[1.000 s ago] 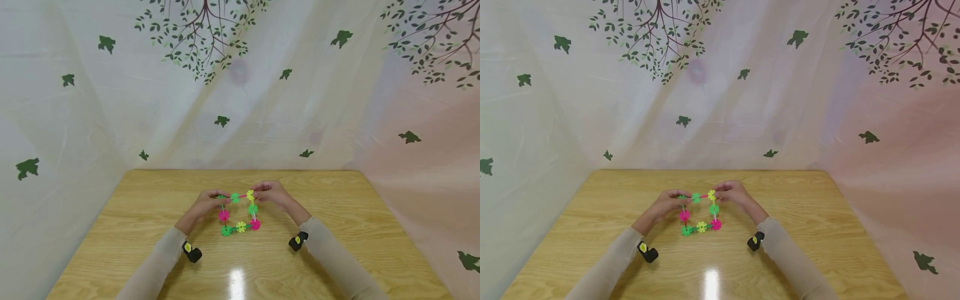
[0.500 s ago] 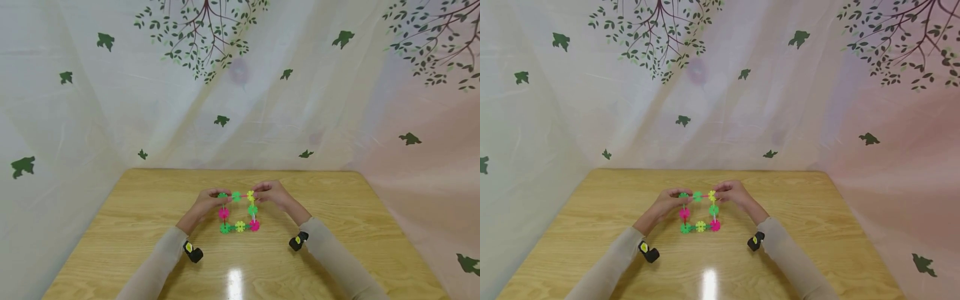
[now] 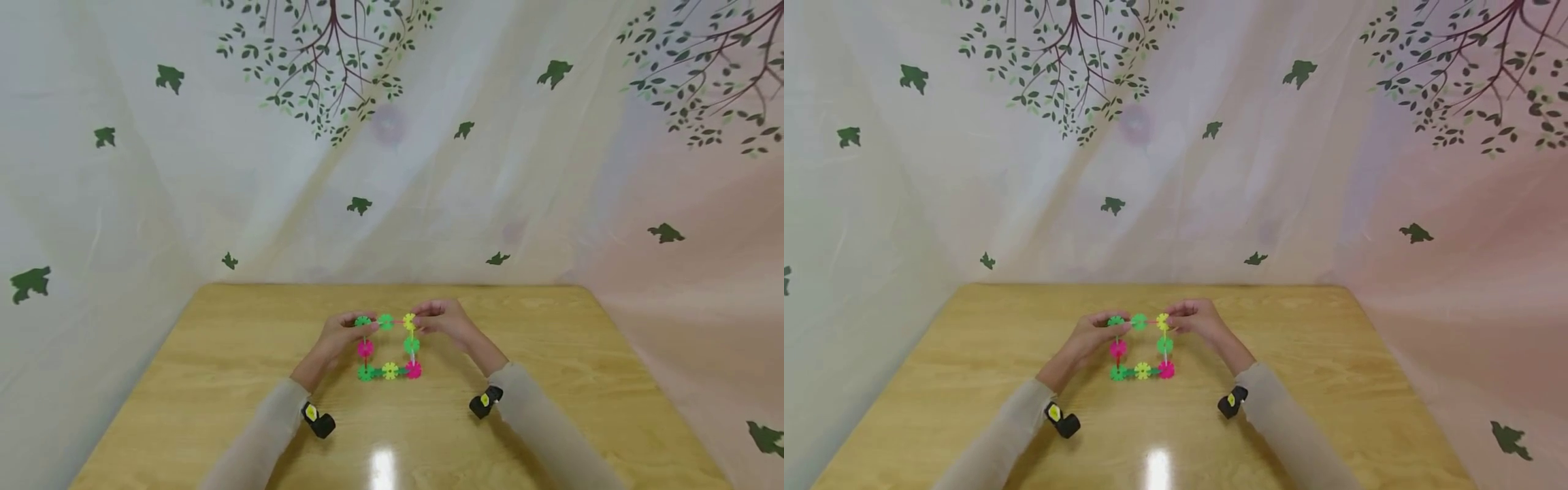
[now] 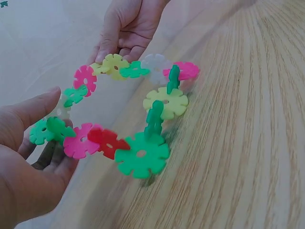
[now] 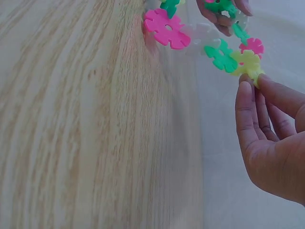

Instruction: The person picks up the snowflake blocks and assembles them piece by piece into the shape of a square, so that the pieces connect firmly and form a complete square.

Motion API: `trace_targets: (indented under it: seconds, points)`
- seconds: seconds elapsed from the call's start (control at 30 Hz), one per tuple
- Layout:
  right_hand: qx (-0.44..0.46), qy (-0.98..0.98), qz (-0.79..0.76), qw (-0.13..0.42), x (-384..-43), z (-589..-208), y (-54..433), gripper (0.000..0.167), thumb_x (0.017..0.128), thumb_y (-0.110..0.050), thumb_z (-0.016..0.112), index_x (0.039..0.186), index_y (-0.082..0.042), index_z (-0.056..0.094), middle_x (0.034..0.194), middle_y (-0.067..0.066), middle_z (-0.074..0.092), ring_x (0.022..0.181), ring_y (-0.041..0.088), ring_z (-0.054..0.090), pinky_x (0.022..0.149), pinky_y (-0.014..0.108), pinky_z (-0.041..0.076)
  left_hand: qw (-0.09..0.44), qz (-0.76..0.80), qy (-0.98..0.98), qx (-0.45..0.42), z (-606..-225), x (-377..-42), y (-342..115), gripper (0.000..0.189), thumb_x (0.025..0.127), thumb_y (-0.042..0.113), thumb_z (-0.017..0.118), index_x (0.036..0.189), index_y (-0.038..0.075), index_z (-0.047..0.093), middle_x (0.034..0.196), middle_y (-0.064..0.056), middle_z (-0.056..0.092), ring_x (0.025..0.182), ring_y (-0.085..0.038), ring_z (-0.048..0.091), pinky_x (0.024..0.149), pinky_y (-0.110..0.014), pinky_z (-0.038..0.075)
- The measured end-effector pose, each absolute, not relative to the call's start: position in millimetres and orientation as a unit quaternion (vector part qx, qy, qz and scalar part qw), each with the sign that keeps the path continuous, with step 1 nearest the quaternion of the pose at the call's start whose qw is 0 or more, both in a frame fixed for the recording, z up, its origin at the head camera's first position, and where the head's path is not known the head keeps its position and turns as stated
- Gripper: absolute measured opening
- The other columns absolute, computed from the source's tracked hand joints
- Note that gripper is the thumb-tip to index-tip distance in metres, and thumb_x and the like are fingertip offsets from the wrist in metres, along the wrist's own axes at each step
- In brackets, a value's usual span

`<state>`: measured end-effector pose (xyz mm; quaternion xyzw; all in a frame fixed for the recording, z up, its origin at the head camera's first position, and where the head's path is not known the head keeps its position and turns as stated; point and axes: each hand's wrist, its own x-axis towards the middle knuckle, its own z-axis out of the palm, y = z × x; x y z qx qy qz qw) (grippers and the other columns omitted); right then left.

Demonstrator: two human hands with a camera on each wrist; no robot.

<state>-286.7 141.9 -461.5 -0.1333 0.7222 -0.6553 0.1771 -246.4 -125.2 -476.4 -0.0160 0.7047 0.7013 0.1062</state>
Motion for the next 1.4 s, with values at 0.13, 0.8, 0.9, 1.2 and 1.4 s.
trace_targets:
  seconds: [0.13,0.8,0.9,1.2,1.4]
  points:
    - [-0.123,0.718,-0.663,0.173,-284.3,-464.0,141.4,0.031,0.094,0.000,0.070,0.120,0.015,0.064,0.090,-0.005,0.074,0.082,0.009,0.072,0.079,0.032,0.064,0.094,0.708,0.699,-0.033,-478.3,-244.5,-123.4,0.037,0.088,0.019,0.081,0.122,0.006,0.073,0.105,0.002,0.071,0.086,-0.011,0.063,0.082,-0.025,0.057]
    - [-0.068,0.708,-0.697,0.088,-288.8,-467.3,131.2,0.021,0.092,-0.001,0.072,0.109,0.011,0.069,0.091,0.001,0.075,0.082,0.010,0.071,0.088,0.044,0.063,0.057,0.746,0.662,-0.053,-474.8,-252.9,-114.9,0.037,0.088,0.013,0.081,0.121,0.001,0.071,0.107,0.003,0.076,0.091,-0.009,0.068,0.083,-0.024,0.057]
    - [-0.065,0.709,-0.697,0.086,-288.8,-467.5,129.6,0.022,0.092,-0.001,0.073,0.110,0.012,0.069,0.089,-0.001,0.075,0.081,0.010,0.071,0.088,0.043,0.063,0.054,0.749,0.658,-0.057,-474.6,-253.1,-115.0,0.033,0.087,0.012,0.081,0.118,0.003,0.073,0.103,0.004,0.076,0.090,-0.009,0.068,0.083,-0.024,0.058]
    - [-0.063,0.698,-0.709,0.078,-287.8,-461.2,125.2,0.026,0.092,0.001,0.072,0.112,0.016,0.067,0.087,-0.001,0.073,0.080,0.010,0.071,0.082,0.033,0.064,0.049,0.753,0.654,-0.053,-473.2,-255.4,-116.2,0.034,0.089,0.013,0.080,0.120,0.002,0.072,0.103,0.004,0.077,0.089,-0.010,0.068,0.080,-0.022,0.057]
    - [-0.055,0.697,-0.711,0.070,-287.8,-460.1,125.2,0.029,0.090,0.003,0.073,0.113,0.019,0.065,0.085,-0.003,0.074,0.078,0.009,0.071,0.084,0.039,0.064,0.051,0.754,0.653,-0.052,-473.2,-256.7,-115.0,0.035,0.088,0.013,0.081,0.120,0.002,0.072,0.102,0.003,0.077,0.091,-0.010,0.070,0.083,-0.023,0.058]
